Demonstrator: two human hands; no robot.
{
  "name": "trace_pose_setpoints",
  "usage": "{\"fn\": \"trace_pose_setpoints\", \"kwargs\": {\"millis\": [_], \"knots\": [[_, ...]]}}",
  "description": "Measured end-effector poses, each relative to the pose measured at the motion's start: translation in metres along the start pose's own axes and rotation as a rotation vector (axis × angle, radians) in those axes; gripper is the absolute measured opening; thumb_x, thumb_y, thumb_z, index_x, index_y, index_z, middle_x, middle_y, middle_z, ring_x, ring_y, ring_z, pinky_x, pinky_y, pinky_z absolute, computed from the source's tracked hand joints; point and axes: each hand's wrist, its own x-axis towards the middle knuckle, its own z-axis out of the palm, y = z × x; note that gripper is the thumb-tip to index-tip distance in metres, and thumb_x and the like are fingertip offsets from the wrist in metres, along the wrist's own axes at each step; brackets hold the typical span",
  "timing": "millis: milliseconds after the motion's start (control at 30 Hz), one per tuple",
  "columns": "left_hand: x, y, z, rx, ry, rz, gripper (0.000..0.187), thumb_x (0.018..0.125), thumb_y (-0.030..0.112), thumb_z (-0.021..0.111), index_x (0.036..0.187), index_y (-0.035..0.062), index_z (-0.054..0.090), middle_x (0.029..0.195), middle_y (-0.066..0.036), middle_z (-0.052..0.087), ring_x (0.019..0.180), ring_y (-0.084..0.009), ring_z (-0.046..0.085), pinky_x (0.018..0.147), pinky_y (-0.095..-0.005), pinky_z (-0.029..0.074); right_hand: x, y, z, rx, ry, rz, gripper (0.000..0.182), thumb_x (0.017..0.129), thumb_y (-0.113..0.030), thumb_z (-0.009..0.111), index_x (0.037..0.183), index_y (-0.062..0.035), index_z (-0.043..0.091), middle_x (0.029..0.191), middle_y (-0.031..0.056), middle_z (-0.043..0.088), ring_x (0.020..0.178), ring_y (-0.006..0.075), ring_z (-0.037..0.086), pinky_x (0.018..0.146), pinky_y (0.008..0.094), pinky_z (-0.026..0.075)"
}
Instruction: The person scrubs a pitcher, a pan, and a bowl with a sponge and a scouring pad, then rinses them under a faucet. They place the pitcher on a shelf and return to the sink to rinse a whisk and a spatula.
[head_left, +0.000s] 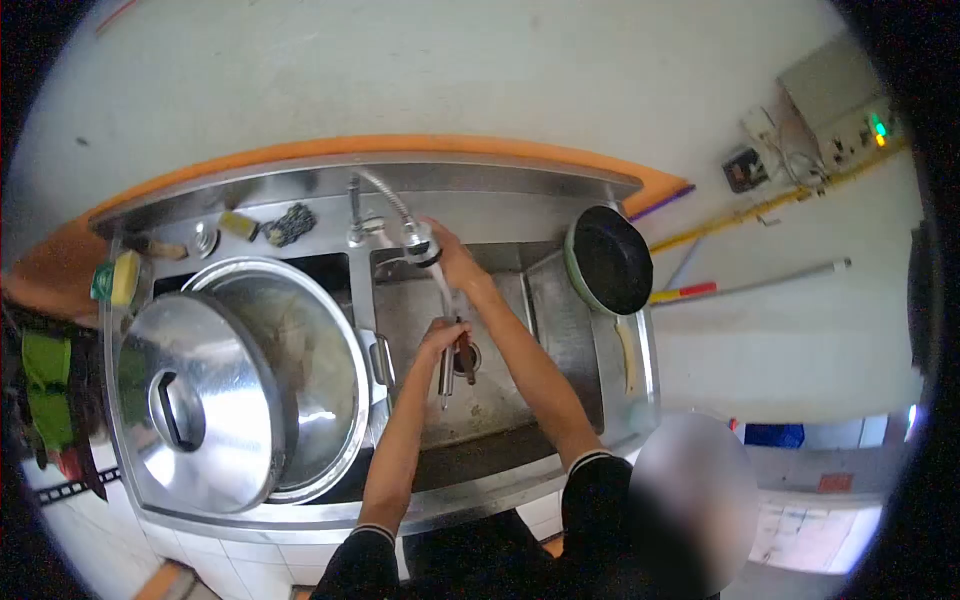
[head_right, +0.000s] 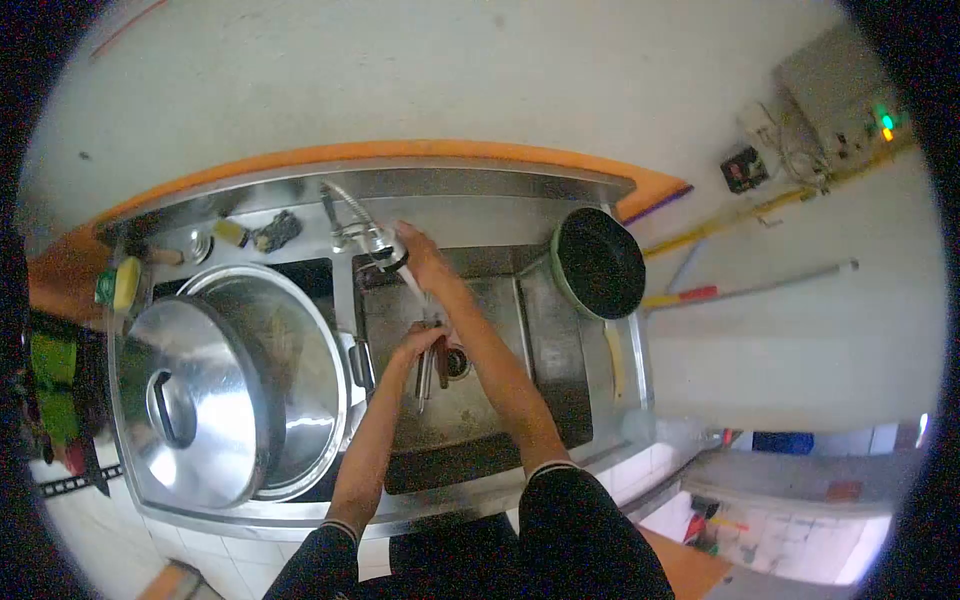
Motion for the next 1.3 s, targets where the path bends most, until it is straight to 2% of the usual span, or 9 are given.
{"fn": "trace_pose_setpoints", "kwargs": {"millis": [133, 200, 300, 400, 500, 667, 867, 1100, 1300], "knots": [[-0.011, -0.035, -0.006, 0.093, 0.12, 0.007, 0.014, 0.073, 0.014, 0.064, 0.071, 0.001, 0.059, 0.061, -0.007, 0.059, 0.051, -0.0141, 0.056, 0.047, -0.027, 0.045, -0.128, 0.008, -0.09, -0.715, 0.571, 0.271, 0.06, 0.069, -0.019, 0.064, 0.122, 0.0006, 0.043, 0.126, 0.0196, 0.043, 0.117, 0.0365, 0.039, 0.097, 0.0458, 0.031], [-0.029, -0.037, -0.003, 0.152, 0.168, -0.044, 0.014, 0.073, 0.014, 0.064, 0.071, 0.0013, 0.058, 0.061, -0.006, 0.058, 0.051, -0.0139, 0.056, 0.048, -0.0272, 0.045, -0.195, 0.021, -0.139, -1.109, 0.787, 0.844, 0.069, 0.066, -0.032, 0.069, 0.121, -0.0008, 0.042, 0.12, 0.0235, 0.042, 0.109, 0.0374, 0.042, 0.086, 0.049, 0.036], [-0.069, -0.027, 0.01, 0.166, 0.17, -0.097, 0.014, 0.073, 0.013, 0.064, 0.073, 0.0014, 0.058, 0.061, -0.005, 0.058, 0.053, -0.0135, 0.055, 0.05, -0.0273, 0.046, -0.285, 0.075, -0.18, -1.291, 0.535, 1.176, 0.065, 0.068, -0.045, 0.067, 0.112, -0.0014, 0.05, 0.103, 0.0213, 0.057, 0.095, 0.0402, 0.054, 0.079, 0.0478, 0.042], [-0.071, -0.063, 0.017, 0.018, 0.167, -0.069, 0.013, 0.074, 0.014, 0.064, 0.076, 0.0019, 0.059, 0.062, -0.004, 0.058, 0.054, -0.0128, 0.056, 0.051, -0.0265, 0.046, -0.307, 0.109, -0.221, -0.868, 0.352, 1.021, 0.053, 0.067, -0.041, 0.068, 0.098, 0.0007, 0.058, 0.085, 0.0217, 0.062, 0.084, 0.0386, 0.06, 0.072, 0.0457, 0.046], [-0.075, -0.087, 0.017, 0.054, 0.163, -0.143, 0.013, 0.075, 0.015, 0.064, 0.079, 0.0035, 0.059, 0.065, -0.004, 0.059, 0.055, -0.0127, 0.056, 0.052, -0.0261, 0.046, -0.317, 0.125, -0.21, -0.525, 0.428, 0.728, 0.039, 0.067, -0.031, 0.068, 0.084, 0.003, 0.061, 0.078, 0.0257, 0.061, 0.078, 0.0376, 0.061, 0.068, 0.0441, 0.048], [-0.095, -0.1, 0.026, -0.084, 0.231, -0.076, 0.012, 0.074, 0.015, 0.064, 0.077, 0.0039, 0.06, 0.065, -0.004, 0.059, 0.056, -0.0129, 0.057, 0.052, -0.0252, 0.046, -0.34, 0.06, -0.137, -0.527, 0.503, 0.807, 0.03, 0.066, -0.019, 0.065, 0.083, 0.0042, 0.06, 0.077, 0.0254, 0.061, 0.077, 0.0413, 0.059, 0.069, 0.0465, 0.047], [-0.132, -0.097, 0.031, -0.153, 0.341, -0.017, 0.014, 0.073, 0.013, 0.064, 0.072, 0.0004, 0.06, 0.063, -0.005, 0.059, 0.053, -0.012, 0.056, 0.049, -0.0232, 0.044, -0.344, -0.048, -0.08, -0.478, 0.28, 0.961, 0.037, 0.069, -0.016, 0.063, 0.102, -0.0032, 0.051, 0.079, 0.0247, 0.061, 0.075, 0.042, 0.059, 0.069, 0.0491, 0.047], [-0.19, -0.094, 0.046, -0.157, 0.411, 0.08, 0.01, 0.079, 0.013, 0.06, 0.079, 0.0038, 0.058, 0.065, -0.002, 0.056, 0.054, -0.011, 0.053, 0.05, -0.0241, 0.043, -0.322, -0.05, -0.041, -0.412, 0.097, 0.785, 0.03, 0.07, -0.015, 0.065, 0.094, -0.001, 0.055, 0.082, 0.0222, 0.062, 0.079, 0.0398, 0.06, 0.07, 0.0462, 0.048], [-0.234, -0.079, 0.067, -0.105, 0.459, 0.07, 0.009, 0.076, 0.01, 0.059, 0.071, 0.003, 0.055, 0.062, -0.003, 0.055, 0.053, -0.012, 0.054, 0.05, -0.0244, 0.044, -0.312, -0.038, -0.038, 0.056, 0.028, 0.65, 0.012, 0.07, -0.007, 0.057, 0.08, 0.0015, 0.057, 0.071, 0.0187, 0.062, 0.064, 0.0311, 0.062, 0.057, 0.0384, 0.047]]}}
